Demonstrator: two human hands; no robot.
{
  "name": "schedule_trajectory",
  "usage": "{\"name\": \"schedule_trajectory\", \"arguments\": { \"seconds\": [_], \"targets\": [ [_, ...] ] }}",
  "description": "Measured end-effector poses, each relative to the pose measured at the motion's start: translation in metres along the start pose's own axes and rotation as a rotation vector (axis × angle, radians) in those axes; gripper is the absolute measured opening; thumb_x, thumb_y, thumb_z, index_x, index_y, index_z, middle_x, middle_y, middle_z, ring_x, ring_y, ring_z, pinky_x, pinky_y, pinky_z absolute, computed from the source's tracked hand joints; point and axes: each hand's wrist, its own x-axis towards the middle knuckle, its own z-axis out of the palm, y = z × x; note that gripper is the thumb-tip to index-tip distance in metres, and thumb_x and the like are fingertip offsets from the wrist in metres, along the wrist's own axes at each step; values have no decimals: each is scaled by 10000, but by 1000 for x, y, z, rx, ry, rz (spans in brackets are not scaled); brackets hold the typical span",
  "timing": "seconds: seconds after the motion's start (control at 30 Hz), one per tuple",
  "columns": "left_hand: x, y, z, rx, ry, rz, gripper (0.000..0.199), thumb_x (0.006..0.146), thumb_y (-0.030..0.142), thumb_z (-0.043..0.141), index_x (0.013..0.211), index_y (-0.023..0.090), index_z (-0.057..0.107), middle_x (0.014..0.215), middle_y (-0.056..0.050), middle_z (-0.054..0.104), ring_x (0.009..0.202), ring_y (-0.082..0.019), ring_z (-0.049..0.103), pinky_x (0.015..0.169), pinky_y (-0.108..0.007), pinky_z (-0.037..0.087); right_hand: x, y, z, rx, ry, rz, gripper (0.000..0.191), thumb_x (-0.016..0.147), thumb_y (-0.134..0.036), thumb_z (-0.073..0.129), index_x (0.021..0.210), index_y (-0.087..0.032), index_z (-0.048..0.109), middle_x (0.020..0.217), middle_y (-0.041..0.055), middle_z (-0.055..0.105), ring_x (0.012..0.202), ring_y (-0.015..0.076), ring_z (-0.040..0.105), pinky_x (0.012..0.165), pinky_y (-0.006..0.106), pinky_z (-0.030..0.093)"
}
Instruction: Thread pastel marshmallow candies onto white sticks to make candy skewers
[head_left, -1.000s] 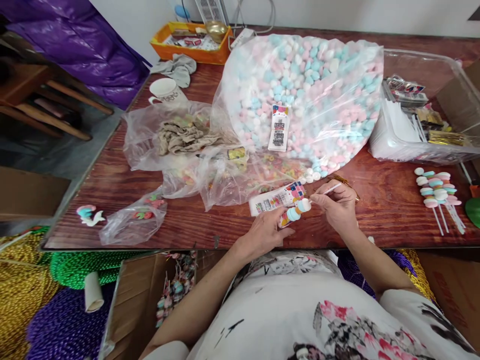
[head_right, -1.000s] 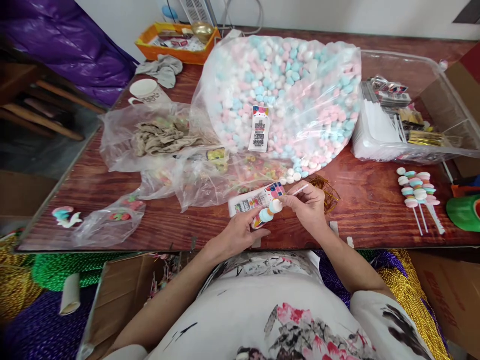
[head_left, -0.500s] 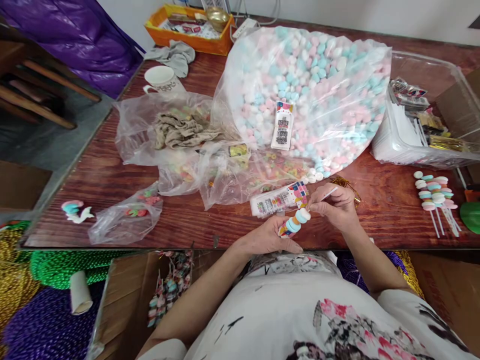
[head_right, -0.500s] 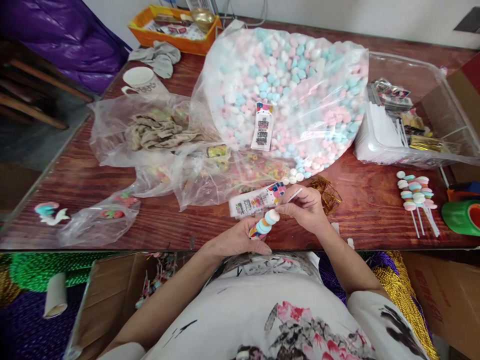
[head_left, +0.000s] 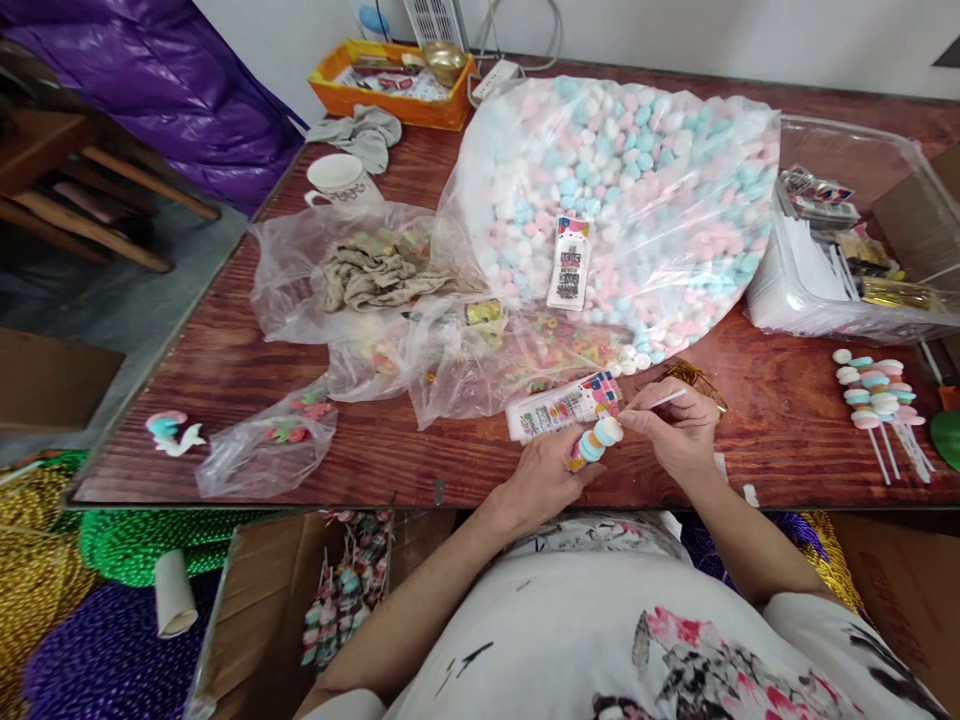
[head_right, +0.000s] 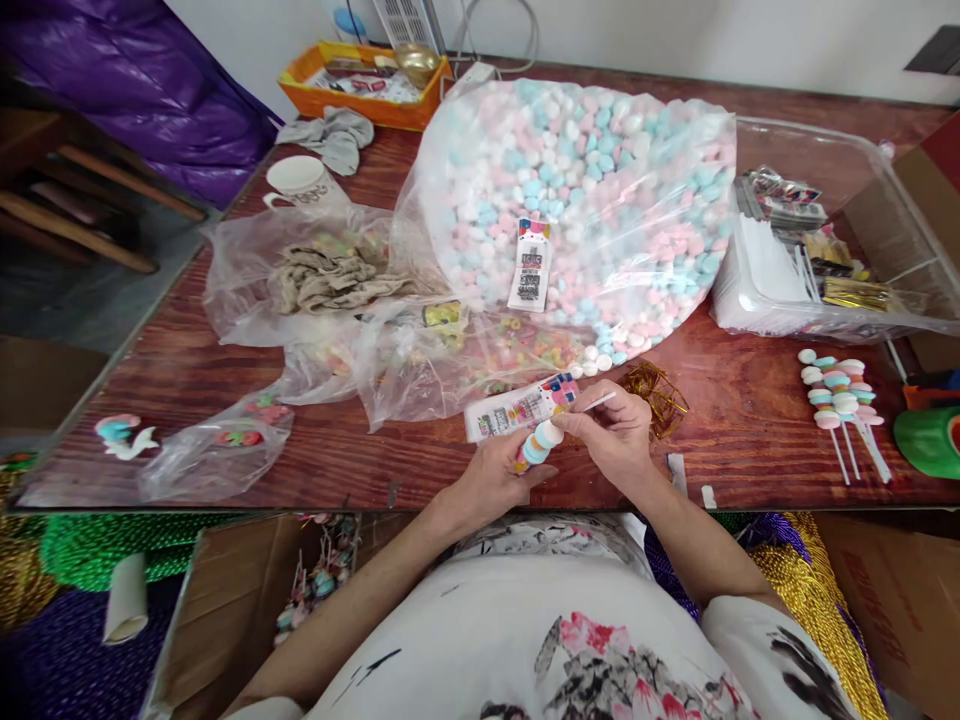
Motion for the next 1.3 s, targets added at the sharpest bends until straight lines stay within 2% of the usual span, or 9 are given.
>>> {"name": "schedule_trajectory", "arguments": {
  "seconds": [0.07, 0.13, 0.33, 0.47, 0.67, 0.83, 0.97, 1.1, 1.3],
  "targets": [
    [0, 0, 2, 68, 3, 9, 211, 789, 274, 688, 956, 152, 647, 803, -12, 641, 713, -169, 525, 688, -292, 388, -1, 0, 0, -7, -16, 3, 188, 707, -243, 815, 673, -215, 632, 624, -27, 648, 565, 124, 588, 539, 260, 486],
    [-1, 1, 3, 10, -15, 1, 216, 780, 273, 699, 951, 155, 640, 791, 1, 630, 703, -157, 514, 686, -283, 390, -1, 1, -1, -14, -57, 2, 180, 713, -260, 812, 686, -211, 641, 644, -17, 666, 582, 132, 603, 556, 270, 500],
    [-2, 6, 1, -546, -195, -22, 314, 676, 318, 813, 836, 137, 612, 734, 34, 545, 695, -116, 468, 673, -242, 413, 1, 4, -4, 12, -293, 38, 196, 735, -269, 795, 681, -205, 618, 641, -17, 674, 583, 128, 606, 575, 269, 492],
    [-3, 5, 1, -691, -262, -76, 349, 641, 328, 842, 807, 136, 602, 668, 52, 502, 635, -97, 439, 625, -233, 401, -5, 6, 0, -45, -278, 59, 208, 735, -260, 789, 657, -201, 605, 629, -29, 645, 572, 113, 577, 552, 250, 458],
    [-1, 2, 0, -360, -67, 26, 368, 706, 266, 797, 1020, 137, 653, 849, 13, 615, 804, -149, 525, 766, -265, 422, -8, 3, 5, -93, -10, 76, 254, 695, -323, 824, 631, -206, 608, 573, -38, 596, 519, 102, 526, 494, 240, 436],
    [-2, 3, 0, -77, 41, 27, 393, 723, 270, 777, 1072, 143, 649, 798, 19, 624, 730, -151, 523, 698, -268, 399, -4, 0, 10, -68, 63, 46, 274, 678, -346, 838, 630, -210, 605, 571, -34, 603, 544, 119, 562, 526, 257, 478],
    [-5, 1, 3, -92, 82, 20, 350, 729, 274, 777, 1026, 139, 651, 838, 3, 642, 768, -161, 539, 721, -279, 407, -8, 2, 11, -87, 96, -13, 249, 704, -303, 819, 634, -204, 601, 580, -37, 600, 555, 113, 560, 550, 255, 475],
    [-8, 1, 2, -398, -26, 7, 405, 704, 294, 805, 1046, 144, 648, 841, 8, 625, 770, -145, 540, 736, -272, 446, -12, 4, 10, -159, -60, -49, 218, 741, -253, 788, 643, -203, 600, 583, -38, 594, 548, 105, 539, 516, 242, 419],
    [-12, 11, -11, -750, -388, -160, 633, 627, 338, 867, 1152, 169, 555, 664, 84, 494, 509, -66, 443, 505, -207, 397, 0, -1, -3, -8, -426, 61, 196, 769, -281, 775, 697, -210, 608, 661, -13, 662, 601, 140, 597, 583, 290, 476]
  ]
}}
